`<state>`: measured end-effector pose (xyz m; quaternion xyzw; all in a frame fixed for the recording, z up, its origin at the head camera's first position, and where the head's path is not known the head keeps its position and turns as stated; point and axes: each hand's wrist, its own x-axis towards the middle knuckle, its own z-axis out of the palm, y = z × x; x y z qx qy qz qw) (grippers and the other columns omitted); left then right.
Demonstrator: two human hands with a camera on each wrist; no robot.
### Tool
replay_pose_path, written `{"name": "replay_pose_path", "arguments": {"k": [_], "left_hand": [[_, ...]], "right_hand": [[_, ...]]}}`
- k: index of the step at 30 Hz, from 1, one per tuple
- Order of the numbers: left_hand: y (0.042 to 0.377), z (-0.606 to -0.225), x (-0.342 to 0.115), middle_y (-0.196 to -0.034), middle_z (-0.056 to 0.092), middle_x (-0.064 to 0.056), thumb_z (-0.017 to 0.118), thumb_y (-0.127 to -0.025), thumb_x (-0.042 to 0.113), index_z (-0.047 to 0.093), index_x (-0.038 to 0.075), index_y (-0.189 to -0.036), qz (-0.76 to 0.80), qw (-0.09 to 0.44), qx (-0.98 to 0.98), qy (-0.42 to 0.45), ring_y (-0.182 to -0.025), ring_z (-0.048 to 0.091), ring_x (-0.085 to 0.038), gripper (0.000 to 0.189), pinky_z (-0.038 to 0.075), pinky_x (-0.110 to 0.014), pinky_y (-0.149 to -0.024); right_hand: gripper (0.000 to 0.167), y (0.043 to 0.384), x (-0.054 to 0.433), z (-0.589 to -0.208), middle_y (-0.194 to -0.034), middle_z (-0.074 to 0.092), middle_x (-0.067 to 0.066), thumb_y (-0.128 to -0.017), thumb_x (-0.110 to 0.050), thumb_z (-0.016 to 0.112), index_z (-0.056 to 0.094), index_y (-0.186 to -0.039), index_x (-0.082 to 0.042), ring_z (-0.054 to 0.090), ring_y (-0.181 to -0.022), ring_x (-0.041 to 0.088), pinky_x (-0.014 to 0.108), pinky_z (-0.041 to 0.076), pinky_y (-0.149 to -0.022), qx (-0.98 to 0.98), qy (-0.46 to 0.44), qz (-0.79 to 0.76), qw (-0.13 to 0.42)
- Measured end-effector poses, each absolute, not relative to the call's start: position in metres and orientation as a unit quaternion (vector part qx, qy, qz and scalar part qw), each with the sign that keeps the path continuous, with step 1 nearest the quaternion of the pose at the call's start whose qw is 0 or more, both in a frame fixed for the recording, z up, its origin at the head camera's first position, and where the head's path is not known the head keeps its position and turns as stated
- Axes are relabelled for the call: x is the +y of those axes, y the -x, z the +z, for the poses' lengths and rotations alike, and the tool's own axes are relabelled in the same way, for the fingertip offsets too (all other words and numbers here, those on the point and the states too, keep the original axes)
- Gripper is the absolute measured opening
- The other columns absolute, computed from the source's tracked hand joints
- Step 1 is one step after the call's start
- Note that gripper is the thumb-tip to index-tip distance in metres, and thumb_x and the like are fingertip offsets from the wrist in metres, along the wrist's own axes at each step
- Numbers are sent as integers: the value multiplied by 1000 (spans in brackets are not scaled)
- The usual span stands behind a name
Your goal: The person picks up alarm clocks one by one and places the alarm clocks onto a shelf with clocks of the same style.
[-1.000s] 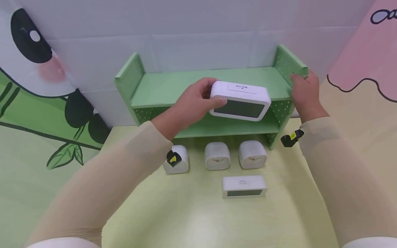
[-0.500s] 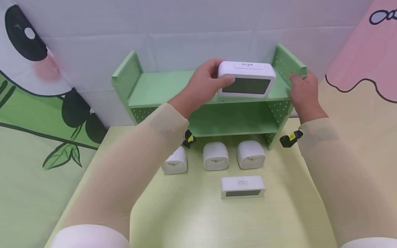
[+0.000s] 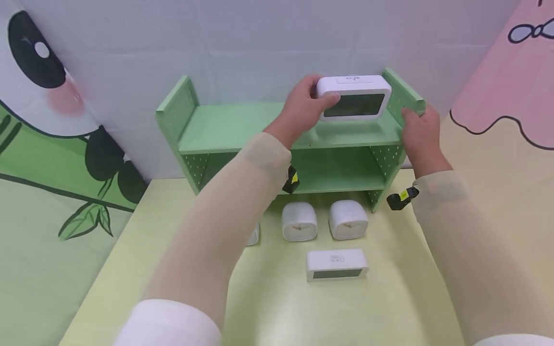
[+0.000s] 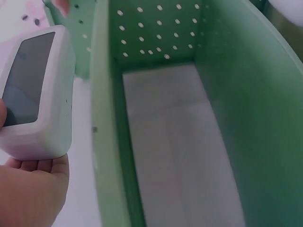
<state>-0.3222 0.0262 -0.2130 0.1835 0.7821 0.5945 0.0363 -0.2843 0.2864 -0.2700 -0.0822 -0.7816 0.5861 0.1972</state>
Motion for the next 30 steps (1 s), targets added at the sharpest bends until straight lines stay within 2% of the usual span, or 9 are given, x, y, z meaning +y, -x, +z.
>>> {"name": "replay_pose_path", "arguments": {"k": [8, 15, 20, 30], "left_hand": [[331, -218, 35, -136, 52, 6, 65, -103, 28, 42, 16, -148, 554, 40, 813, -174, -104, 50, -12, 52, 45, -23, -84], [336, -212, 38, -135, 51, 5, 63, -104, 31, 39, 16, -151, 513, 50, 833, -203, -102, 51, -13, 55, 45, -23, -84], [337, -210, 34, -136, 50, 4, 63, -104, 31, 37, 16, -152, 496, 52, 845, -194, -104, 50, -13, 56, 44, -23, -84], [337, -214, 37, -128, 52, 1, 63, -104, 33, 37, 13, -149, 461, 72, 866, -180, -99, 54, -15, 55, 46, -25, -81]], "right_hand": [[46, 283, 285, -271, -142, 56, 8, -109, -34, 43, 52, -149, -16, 57, -114, 15, 39, 45, -105, -780, 89, 585, 203], [46, 284, 283, -272, -136, 58, 7, -108, -33, 43, 53, -149, -13, 56, -110, 13, 35, 45, -101, -774, 78, 589, 217], [46, 283, 280, -271, -140, 57, 11, -109, -34, 42, 53, -149, -13, 58, -111, 15, 38, 46, -102, -780, 84, 583, 214], [47, 282, 276, -268, -147, 56, 9, -108, -31, 42, 52, -150, -12, 54, -126, 21, 37, 41, -110, -779, 71, 580, 226]]}}
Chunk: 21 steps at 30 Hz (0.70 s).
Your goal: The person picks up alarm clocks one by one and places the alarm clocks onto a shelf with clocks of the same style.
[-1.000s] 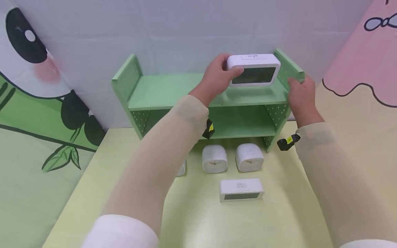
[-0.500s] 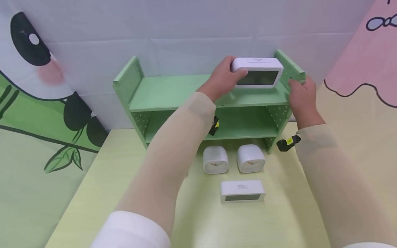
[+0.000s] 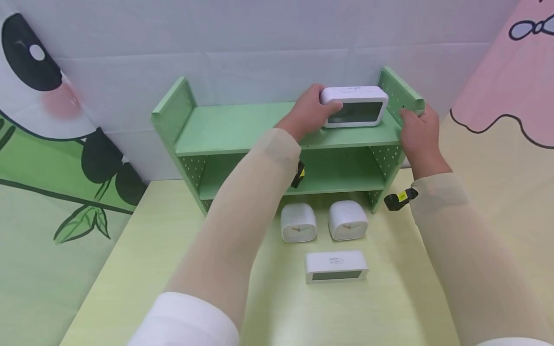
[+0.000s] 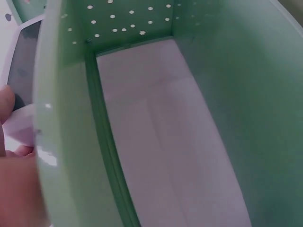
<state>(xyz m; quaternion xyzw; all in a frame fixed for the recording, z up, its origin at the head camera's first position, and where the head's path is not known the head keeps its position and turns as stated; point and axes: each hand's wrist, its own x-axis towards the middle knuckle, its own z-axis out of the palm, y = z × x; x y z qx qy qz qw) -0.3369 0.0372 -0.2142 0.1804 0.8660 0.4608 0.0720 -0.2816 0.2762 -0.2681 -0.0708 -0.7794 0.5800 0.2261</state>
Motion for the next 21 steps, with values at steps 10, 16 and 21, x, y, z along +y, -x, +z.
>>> {"name": "replay_pose_path", "arguments": {"k": [10, 16, 21], "left_hand": [[338, -222, 35, -135, 52, 1, 63, -103, 37, 37, 14, -153, 440, 53, 879, -177, -106, 53, -14, 61, 46, -26, -87], [338, -223, 31, -139, 51, 2, 65, -102, 39, 34, 15, -156, 450, 53, 876, -163, -110, 52, -13, 67, 45, -26, -91], [336, -222, 28, -140, 52, 1, 67, -101, 39, 35, 13, -155, 456, 44, 874, -161, -110, 53, -13, 68, 45, -25, -90]], "right_hand": [[47, 283, 274, -272, -145, 57, 11, -108, -33, 41, 54, -149, -11, 55, -125, 21, 37, 43, -109, -783, 64, 574, 231], [47, 284, 270, -271, -144, 57, 10, -109, -34, 40, 53, -149, -13, 54, -125, 21, 38, 43, -109, -784, 65, 575, 224], [47, 286, 269, -271, -145, 56, 9, -109, -34, 40, 52, -150, -14, 54, -126, 21, 38, 42, -110, -783, 62, 577, 223]]}}
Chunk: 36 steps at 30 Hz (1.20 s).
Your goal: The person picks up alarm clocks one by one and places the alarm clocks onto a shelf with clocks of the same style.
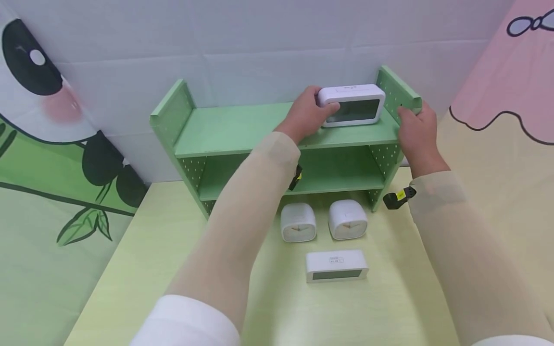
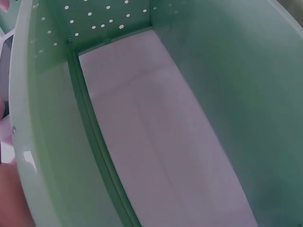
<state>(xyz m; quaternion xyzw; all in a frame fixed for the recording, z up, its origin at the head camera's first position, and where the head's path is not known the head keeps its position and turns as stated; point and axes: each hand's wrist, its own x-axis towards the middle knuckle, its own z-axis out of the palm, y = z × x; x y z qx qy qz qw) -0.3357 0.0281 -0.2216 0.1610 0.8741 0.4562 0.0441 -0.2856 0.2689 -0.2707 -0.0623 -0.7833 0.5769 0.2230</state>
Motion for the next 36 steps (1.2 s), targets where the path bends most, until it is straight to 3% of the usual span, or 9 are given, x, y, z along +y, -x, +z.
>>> {"name": "replay_pose_path", "arguments": {"k": [6, 12, 18, 22, 28, 36], "left_hand": [[333, -210, 25, -148, 46, 5, 71, -96, 49, 21, 22, -163, 482, 57, 864, -134, -122, 50, -8, 88, 43, -21, -101], [334, -190, 11, -145, 46, 8, 57, -102, 53, 30, 28, -159, 443, 4, 889, -112, -128, 45, -8, 68, 43, -23, -104], [323, -187, -10, -142, 47, 3, 53, -104, 50, 37, 22, -154, 370, -17, 916, -151, -124, 45, -11, 59, 43, -25, -101], [307, -193, -18, -146, 46, 2, 53, -104, 48, 39, 18, -153, 304, -28, 930, -203, -130, 44, -10, 59, 39, -24, -106], [277, -210, -21, -140, 49, -1, 57, -104, 39, 43, 10, -149, 246, -54, 921, -298, -126, 48, -13, 56, 37, -21, -104], [243, -259, -17, -140, 53, 0, 63, -103, 33, 49, 9, -145, 284, -11, 894, -345, -128, 50, -12, 50, 40, -24, -107]], "right_hand": [[46, 285, 270, -270, -146, 56, 9, -109, -33, 41, 52, -150, -14, 55, -125, 21, 38, 42, -110, -786, 63, 574, 222], [45, 288, 272, -266, -146, 56, 6, -109, -32, 41, 53, -150, -17, 53, -126, 19, 37, 41, -111, -779, 59, 582, 227], [45, 291, 270, -266, -146, 57, 7, -109, -30, 41, 53, -150, -15, 53, -127, 19, 36, 40, -112, -778, 52, 582, 229], [45, 291, 269, -266, -145, 56, 7, -109, -31, 42, 53, -149, -16, 53, -125, 18, 35, 41, -111, -778, 56, 585, 223], [44, 291, 269, -265, -142, 57, 9, -108, -30, 42, 55, -147, -14, 55, -120, 15, 34, 43, -108, -774, 57, 590, 224], [45, 292, 273, -265, -144, 56, 7, -109, -32, 43, 53, -149, -17, 54, -122, 15, 35, 42, -109, -775, 72, 590, 215]]}}
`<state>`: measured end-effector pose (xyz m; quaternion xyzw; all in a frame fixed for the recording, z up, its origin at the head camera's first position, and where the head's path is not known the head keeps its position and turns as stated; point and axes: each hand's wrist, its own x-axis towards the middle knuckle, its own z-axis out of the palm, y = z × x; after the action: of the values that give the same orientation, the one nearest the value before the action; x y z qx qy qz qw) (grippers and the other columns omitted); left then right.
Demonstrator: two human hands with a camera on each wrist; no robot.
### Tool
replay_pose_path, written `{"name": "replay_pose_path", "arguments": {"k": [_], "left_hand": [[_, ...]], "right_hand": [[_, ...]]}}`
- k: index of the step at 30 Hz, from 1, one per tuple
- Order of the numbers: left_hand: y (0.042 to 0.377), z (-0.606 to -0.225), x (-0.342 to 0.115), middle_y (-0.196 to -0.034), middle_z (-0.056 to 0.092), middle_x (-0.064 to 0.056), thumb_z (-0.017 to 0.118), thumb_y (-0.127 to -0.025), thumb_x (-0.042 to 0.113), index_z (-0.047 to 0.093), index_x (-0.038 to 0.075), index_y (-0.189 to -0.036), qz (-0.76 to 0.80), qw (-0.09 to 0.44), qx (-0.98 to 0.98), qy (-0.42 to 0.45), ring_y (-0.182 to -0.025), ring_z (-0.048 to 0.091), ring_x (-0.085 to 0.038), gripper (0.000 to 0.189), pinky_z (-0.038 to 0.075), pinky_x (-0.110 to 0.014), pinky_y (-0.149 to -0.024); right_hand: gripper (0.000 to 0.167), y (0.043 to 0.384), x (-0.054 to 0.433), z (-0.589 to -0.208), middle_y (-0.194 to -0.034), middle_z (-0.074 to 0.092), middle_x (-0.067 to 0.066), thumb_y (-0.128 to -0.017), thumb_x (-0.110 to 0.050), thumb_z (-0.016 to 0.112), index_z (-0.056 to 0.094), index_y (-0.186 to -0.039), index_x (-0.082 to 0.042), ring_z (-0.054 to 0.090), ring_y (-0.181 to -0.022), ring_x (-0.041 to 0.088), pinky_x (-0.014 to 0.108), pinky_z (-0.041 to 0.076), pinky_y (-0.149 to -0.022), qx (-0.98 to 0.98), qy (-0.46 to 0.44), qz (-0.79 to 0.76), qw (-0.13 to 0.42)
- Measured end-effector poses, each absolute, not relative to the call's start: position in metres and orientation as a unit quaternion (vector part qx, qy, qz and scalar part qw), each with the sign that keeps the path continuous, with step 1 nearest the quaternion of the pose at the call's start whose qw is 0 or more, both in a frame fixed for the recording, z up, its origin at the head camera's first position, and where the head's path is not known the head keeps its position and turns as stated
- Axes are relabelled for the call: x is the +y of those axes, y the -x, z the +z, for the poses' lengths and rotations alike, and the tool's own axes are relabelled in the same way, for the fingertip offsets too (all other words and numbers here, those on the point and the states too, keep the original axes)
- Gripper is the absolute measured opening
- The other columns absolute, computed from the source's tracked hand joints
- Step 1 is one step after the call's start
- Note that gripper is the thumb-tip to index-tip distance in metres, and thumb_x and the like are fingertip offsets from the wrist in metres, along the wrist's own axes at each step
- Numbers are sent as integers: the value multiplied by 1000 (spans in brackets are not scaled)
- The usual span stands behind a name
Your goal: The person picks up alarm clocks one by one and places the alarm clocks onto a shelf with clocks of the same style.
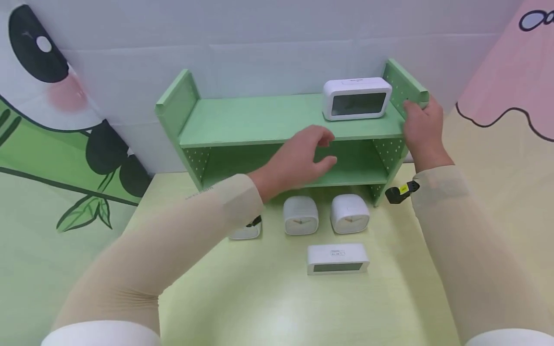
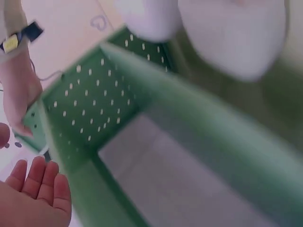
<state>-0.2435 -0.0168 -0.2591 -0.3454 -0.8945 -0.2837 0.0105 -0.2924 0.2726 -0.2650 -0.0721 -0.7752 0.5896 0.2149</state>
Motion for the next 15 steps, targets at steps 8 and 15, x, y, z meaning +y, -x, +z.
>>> {"name": "replay_pose_path", "arguments": {"k": [8, 15], "left_hand": [[225, -318, -20, -137, 55, 1, 63, -103, 31, 53, 11, -141, -395, -31, -865, 307, -128, 52, -16, 44, 42, -29, -107], [209, -335, -35, -125, 58, 4, 66, -102, 26, 57, 13, -134, -502, -27, -819, 276, -118, 55, -16, 36, 46, -34, -102]], "right_hand": [[45, 290, 277, -266, -145, 56, 7, -109, -33, 41, 52, -150, -18, 55, -122, 17, 37, 44, -108, -775, 74, 590, 215], [44, 290, 276, -265, -147, 55, 6, -109, -31, 41, 51, -150, -17, 55, -125, 18, 37, 43, -109, -768, 65, 599, 216]]}}
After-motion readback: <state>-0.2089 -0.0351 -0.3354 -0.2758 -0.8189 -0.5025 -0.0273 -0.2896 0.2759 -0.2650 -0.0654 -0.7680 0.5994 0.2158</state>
